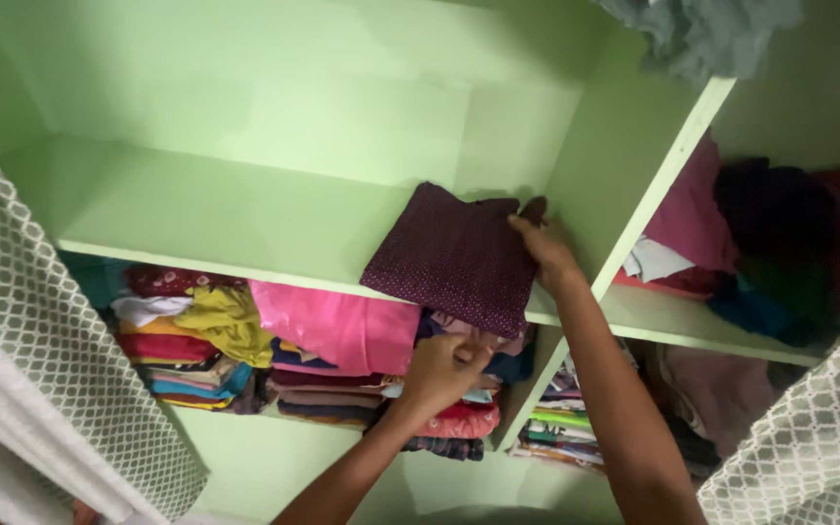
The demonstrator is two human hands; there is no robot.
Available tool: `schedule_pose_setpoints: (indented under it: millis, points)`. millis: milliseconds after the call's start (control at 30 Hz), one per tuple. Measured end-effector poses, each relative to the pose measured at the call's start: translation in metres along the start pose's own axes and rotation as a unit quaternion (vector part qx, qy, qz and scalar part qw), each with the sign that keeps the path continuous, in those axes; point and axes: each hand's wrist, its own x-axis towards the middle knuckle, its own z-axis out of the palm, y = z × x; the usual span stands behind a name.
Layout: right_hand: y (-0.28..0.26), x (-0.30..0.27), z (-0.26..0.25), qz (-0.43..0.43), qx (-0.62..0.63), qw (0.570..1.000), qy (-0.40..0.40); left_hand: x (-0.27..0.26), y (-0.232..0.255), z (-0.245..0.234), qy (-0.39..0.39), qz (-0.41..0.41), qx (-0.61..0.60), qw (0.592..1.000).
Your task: The person takes several folded items of clothing out of a suitcase on a bed and places them onto a shelf in a closet.
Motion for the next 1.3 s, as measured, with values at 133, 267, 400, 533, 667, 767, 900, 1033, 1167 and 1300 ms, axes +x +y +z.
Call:
schedule_pose_setpoints:
  millis: [133, 267, 400, 533, 667, 767, 900, 1033, 1167, 1300]
  points:
    - [0.005, -0.013, 0.017, -0.089, -0.343, 0.932, 0.076, 0.000, 0.035, -0.023, 0.286, 0.228, 0.239, 0.899]
    - [0.038, 0.008, 0.018, -0.174, -0.525, 0.832, 0.051, 0.038, 0.044, -0.083, 0.361, 0.303, 0.241, 0.848]
    - [0.049, 0.049, 0.004, -0.175, -0.602, 0.776, 0.070, 0.080, 0.021, -0.124, 0.389, 0.285, 0.325, 0.813]
    - [0.041, 0.076, -0.025, -0.182, -0.625, 0.753, 0.097, 0.111, 0.009, -0.128, 0.198, 0.135, 0.309, 0.920]
    - [0.050, 0.109, -0.047, -0.109, -0.692, 0.710, 0.072, 0.138, 0.004, -0.114, 0.051, 0.099, 0.291, 0.950]
    - [0.057, 0.123, -0.051, -0.241, -0.694, 0.673, 0.083, 0.163, -0.006, -0.104, 0.070, 0.152, 0.291, 0.942]
    - [0.032, 0.097, -0.041, -0.184, -0.708, 0.668, 0.134, 0.191, -0.017, -0.087, 0.041, 0.187, 0.307, 0.932]
    - [0.004, 0.054, 0.010, -0.172, -0.747, 0.610, 0.201, 0.197, -0.027, -0.081, 0.080, 0.224, 0.311, 0.920]
    - [-0.001, 0.031, 0.055, -0.272, -0.732, 0.593, 0.194, 0.200, -0.035, -0.079, 0.106, 0.266, 0.315, 0.905]
    - [0.021, 0.045, 0.067, -0.178, -0.769, 0.614, -0.022, 0.202, -0.042, -0.075, 0.105, 0.233, 0.314, 0.914]
